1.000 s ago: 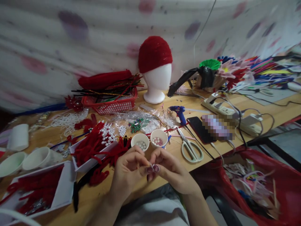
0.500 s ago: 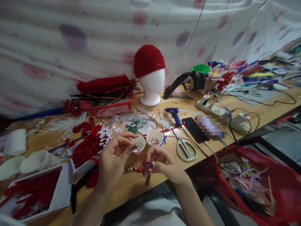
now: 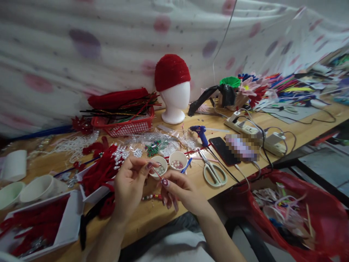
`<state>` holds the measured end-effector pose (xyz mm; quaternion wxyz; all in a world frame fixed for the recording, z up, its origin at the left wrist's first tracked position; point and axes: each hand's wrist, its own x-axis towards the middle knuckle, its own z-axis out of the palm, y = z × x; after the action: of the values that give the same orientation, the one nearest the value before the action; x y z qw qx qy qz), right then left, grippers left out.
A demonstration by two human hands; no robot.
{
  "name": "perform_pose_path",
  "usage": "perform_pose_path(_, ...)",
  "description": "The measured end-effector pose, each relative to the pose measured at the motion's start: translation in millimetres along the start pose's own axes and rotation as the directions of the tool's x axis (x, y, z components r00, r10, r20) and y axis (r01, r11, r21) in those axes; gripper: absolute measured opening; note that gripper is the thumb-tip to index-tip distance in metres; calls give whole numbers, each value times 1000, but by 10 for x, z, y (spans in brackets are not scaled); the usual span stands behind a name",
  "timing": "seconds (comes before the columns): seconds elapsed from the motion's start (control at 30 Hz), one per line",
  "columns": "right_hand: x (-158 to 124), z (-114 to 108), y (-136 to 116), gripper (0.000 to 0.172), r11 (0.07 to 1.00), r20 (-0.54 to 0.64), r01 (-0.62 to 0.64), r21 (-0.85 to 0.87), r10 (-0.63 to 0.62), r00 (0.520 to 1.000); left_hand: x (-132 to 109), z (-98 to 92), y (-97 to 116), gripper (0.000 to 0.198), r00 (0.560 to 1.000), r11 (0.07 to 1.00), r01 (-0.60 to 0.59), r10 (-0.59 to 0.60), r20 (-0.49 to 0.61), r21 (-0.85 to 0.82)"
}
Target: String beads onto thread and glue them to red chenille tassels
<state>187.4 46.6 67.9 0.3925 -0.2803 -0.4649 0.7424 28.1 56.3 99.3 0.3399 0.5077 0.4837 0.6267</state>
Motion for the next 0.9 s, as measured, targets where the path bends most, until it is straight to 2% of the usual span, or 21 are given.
perform_pose_path(0.13,3,-29,30,47,997,34,-68,30,67,997,8,1,-38,34,999,999,-47,47,-5,-9)
perform_pose_path(0.3,8,-41,71,53,989,69,-36,144,26,997,33,-34,-101,32,991,991,-133,133,1,8)
perform_pose_path(0.53,2,-19,80,57,992,70,-50,118,42,997,15,-97,-189,17,958,955,-285,284,31,85)
perform_pose_path(0.7,-15,-2,96,54,985,70,-44,168,32,997,-3,-133,-208,17,960,950,-279,278,24,143)
perform_pose_path(0.9,-34,52,94,64,967,105,-131,217,110,988,-2,-208,-237,21,963,948,-259,267,-19,186)
